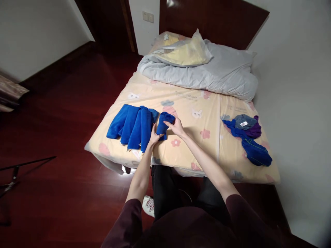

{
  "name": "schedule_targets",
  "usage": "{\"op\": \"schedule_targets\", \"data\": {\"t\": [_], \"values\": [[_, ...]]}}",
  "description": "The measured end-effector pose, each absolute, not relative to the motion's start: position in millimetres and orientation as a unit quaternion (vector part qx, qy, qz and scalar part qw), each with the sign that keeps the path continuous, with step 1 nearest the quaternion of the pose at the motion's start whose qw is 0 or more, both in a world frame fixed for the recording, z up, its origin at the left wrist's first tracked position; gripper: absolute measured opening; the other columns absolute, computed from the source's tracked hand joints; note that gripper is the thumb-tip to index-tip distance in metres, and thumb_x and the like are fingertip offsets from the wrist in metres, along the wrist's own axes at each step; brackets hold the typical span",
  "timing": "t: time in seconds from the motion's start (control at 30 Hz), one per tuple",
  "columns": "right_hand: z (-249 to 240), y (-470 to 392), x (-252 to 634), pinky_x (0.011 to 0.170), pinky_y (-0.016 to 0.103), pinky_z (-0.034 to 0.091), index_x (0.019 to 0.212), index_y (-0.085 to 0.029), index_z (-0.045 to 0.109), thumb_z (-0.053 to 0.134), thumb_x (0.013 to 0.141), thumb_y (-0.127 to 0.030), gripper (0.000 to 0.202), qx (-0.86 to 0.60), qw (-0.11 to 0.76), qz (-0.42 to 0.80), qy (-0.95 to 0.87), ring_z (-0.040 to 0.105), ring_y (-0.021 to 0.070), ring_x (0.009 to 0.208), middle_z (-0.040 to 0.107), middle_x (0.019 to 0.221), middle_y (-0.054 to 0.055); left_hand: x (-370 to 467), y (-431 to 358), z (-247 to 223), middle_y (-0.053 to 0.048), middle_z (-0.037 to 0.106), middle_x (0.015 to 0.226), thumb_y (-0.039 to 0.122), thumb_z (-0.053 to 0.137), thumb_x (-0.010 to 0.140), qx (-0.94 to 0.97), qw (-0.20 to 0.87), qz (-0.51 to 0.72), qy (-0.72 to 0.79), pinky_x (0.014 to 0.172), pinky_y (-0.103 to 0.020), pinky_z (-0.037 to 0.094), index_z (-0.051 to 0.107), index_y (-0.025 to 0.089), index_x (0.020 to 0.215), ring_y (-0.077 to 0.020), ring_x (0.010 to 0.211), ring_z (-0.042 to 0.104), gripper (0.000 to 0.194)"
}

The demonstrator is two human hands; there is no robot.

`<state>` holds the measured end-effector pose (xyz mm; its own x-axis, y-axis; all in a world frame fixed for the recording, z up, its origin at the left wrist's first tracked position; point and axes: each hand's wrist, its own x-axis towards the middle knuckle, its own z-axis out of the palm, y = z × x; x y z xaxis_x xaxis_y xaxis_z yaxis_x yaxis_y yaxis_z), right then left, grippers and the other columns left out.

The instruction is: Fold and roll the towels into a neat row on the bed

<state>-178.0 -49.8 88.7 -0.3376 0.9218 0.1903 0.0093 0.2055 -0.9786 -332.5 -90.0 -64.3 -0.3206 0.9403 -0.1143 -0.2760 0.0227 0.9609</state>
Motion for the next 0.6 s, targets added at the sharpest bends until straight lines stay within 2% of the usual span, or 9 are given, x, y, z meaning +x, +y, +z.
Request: {"op": "schedule_targets", "data": {"t": [0.13, 0.23, 0.33, 0.4, 0.5, 0.6], "values": [[86.3, -39.9, -191.1, 0.103, 0.041, 0.057, 0.108, -0.019, 0.069, 0.085, 0.072, -0.068, 0.063, -0.360, 0.455, 0.508, -0.636, 0.068, 0.0253, 0.106, 0.073, 0.103, 0.007, -354.4, -79.1, -74.2, -0.013, 0.035, 0.170, 0.014, 0.096, 0.053, 0.350, 0.449, 0.619, 0.540, 0.134, -0.046, 0.021, 0.048, 0.022, 0.155, -0.0361, 0.162, 0.021, 0.113], [85.8, -35.0, -203.8, 0.104, 0.040, 0.055, 0.109, -0.018, 0.068, 0.085, 0.070, -0.069, 0.066, -0.355, 0.454, 0.516, -0.634, 0.067, 0.0246, 0.106, 0.073, 0.103, 0.007, -376.0, -71.9, -80.6, -0.014, 0.027, 0.174, 0.023, 0.096, 0.057, 0.401, 0.405, 0.584, 0.579, 0.135, -0.046, 0.014, 0.038, 0.020, 0.161, -0.0335, 0.164, 0.017, 0.119], [88.5, -30.9, -217.0, 0.104, 0.039, 0.055, 0.110, -0.018, 0.067, 0.084, 0.071, -0.070, 0.067, -0.351, 0.446, 0.524, -0.635, 0.067, 0.0241, 0.108, 0.073, 0.104, 0.008, -394.8, -67.3, -82.9, -0.015, 0.026, 0.174, 0.030, 0.092, 0.062, 0.436, 0.377, 0.550, 0.605, 0.134, -0.048, 0.017, 0.034, 0.019, 0.163, -0.0327, 0.163, 0.021, 0.117], [92.6, -29.0, -224.2, 0.104, 0.039, 0.056, 0.109, -0.017, 0.068, 0.084, 0.072, -0.069, 0.066, -0.345, 0.442, 0.529, -0.637, 0.068, 0.0237, 0.106, 0.074, 0.105, 0.008, -402.1, -67.8, -81.8, -0.017, 0.039, 0.167, 0.033, 0.089, 0.065, 0.451, 0.375, 0.540, 0.604, 0.130, -0.049, 0.029, 0.042, 0.017, 0.158, -0.0336, 0.156, 0.036, 0.106], [100.8, -28.7, -230.9, 0.103, 0.038, 0.057, 0.107, -0.017, 0.068, 0.086, 0.072, -0.065, 0.062, -0.334, 0.441, 0.533, -0.640, 0.069, 0.0237, 0.105, 0.074, 0.104, 0.008, -402.6, -78.2, -78.3, -0.017, 0.067, 0.136, 0.037, 0.082, 0.070, 0.478, 0.391, 0.503, 0.604, 0.113, -0.048, 0.049, 0.061, 0.010, 0.136, -0.0332, 0.126, 0.063, 0.075], [108.5, -32.1, -233.1, 0.104, 0.039, 0.057, 0.106, -0.017, 0.069, 0.087, 0.073, -0.063, 0.059, -0.339, 0.444, 0.534, -0.635, 0.069, 0.0250, 0.108, 0.075, 0.105, 0.008, -395.2, -100.3, -75.1, -0.012, 0.074, 0.105, 0.043, 0.079, 0.071, 0.503, 0.396, 0.450, 0.622, 0.094, -0.044, 0.057, 0.070, 0.008, 0.112, -0.0290, 0.096, 0.069, 0.055]]}}
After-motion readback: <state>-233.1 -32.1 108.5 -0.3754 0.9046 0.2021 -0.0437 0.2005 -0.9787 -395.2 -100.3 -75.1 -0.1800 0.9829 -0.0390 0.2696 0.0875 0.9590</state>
